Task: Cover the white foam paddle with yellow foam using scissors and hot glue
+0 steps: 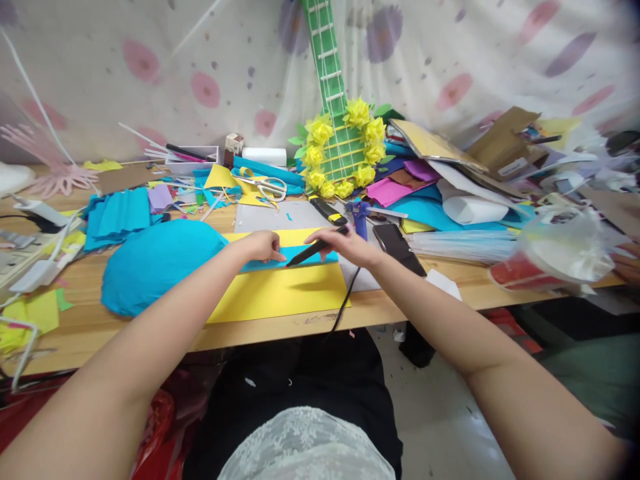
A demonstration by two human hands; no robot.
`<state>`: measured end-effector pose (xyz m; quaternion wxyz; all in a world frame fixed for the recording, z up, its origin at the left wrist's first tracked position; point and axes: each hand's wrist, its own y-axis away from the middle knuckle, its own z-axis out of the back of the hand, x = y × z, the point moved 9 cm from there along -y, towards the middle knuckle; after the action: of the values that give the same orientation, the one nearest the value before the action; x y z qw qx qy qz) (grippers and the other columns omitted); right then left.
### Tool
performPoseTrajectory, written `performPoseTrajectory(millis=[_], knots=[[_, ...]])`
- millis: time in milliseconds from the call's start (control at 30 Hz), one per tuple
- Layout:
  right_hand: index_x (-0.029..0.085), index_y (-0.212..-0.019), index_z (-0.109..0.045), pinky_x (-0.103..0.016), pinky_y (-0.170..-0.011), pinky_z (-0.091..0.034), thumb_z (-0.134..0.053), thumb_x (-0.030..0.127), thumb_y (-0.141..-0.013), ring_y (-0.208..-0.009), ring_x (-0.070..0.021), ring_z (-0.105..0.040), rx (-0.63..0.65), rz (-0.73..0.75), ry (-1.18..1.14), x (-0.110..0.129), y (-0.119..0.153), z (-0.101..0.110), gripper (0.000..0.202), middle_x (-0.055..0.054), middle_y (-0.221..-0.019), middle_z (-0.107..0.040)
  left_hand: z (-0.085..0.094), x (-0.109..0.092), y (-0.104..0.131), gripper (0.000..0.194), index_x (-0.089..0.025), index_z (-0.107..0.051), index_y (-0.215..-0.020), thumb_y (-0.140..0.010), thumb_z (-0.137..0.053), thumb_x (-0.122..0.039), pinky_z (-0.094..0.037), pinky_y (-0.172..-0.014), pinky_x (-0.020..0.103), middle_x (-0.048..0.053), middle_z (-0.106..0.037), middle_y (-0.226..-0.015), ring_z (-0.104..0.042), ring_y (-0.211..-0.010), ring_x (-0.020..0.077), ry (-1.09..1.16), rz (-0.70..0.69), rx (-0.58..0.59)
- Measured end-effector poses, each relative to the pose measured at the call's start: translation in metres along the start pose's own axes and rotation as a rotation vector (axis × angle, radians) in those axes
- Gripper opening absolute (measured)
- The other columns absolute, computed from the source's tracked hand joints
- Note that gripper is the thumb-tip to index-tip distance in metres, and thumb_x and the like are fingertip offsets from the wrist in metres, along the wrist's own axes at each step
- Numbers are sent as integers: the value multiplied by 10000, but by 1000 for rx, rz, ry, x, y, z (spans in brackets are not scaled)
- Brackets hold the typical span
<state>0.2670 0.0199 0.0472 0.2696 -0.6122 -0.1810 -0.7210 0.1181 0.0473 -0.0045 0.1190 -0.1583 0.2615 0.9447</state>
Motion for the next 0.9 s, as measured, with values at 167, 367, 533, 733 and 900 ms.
performPoseTrajectory(millis=[167,367,533,733,900], knots=[[184,-1025,-689,-303,-867,-474,-576,358,-827,-902,-158,-628,155,86,222,0,-7,-63,287,-39,-959,-696,2,-3,0,136,-170,-604,-740,-667,-619,-283,-351,-527,230,-6,-605,-588,-541,-562,131,-82,3,-1],[196,-1039,-694,-280,-924,-449,-560,347,-847,-996,-165,-625,149,220,280,1,-24,-95,278,-38,-1079,-690,7,-6,-3,131,-175,-626,-723,-610,-618,-243,-340,-511,226,-1,-642,-656,-533,-598,138,-123,-18,-30],[201,-1020,-696,-277,-937,-441,-564,333,-849,-1001,-156,-621,114,243,329,3,-28,-97,253,-30,-1064,-696,3,2,-12,257,-182,-650,-813,-581,-650,-293,-376,-536,233,11,-680,-725,-561,-629,155,-121,-56,-31],[229,-1033,-695,-278,-917,-430,-587,340,-838,-1007,-155,-609,93,255,463,2,-25,-90,249,-29,-1083,-686,3,0,-12,245,-175,-652,-826,-594,-627,-248,-376,-529,222,25,-693,-781,-577,-663,155,-141,-37,-12],[237,-1047,-697,-287,-854,-434,-578,348,-841,-937,-164,-612,100,224,557,6,-11,-65,263,-45,-988,-701,-3,3,-13,227,-173,-629,-796,-607,-674,-290,-412,-558,237,16,-655,-666,-593,-607,159,-18,-7,48]])
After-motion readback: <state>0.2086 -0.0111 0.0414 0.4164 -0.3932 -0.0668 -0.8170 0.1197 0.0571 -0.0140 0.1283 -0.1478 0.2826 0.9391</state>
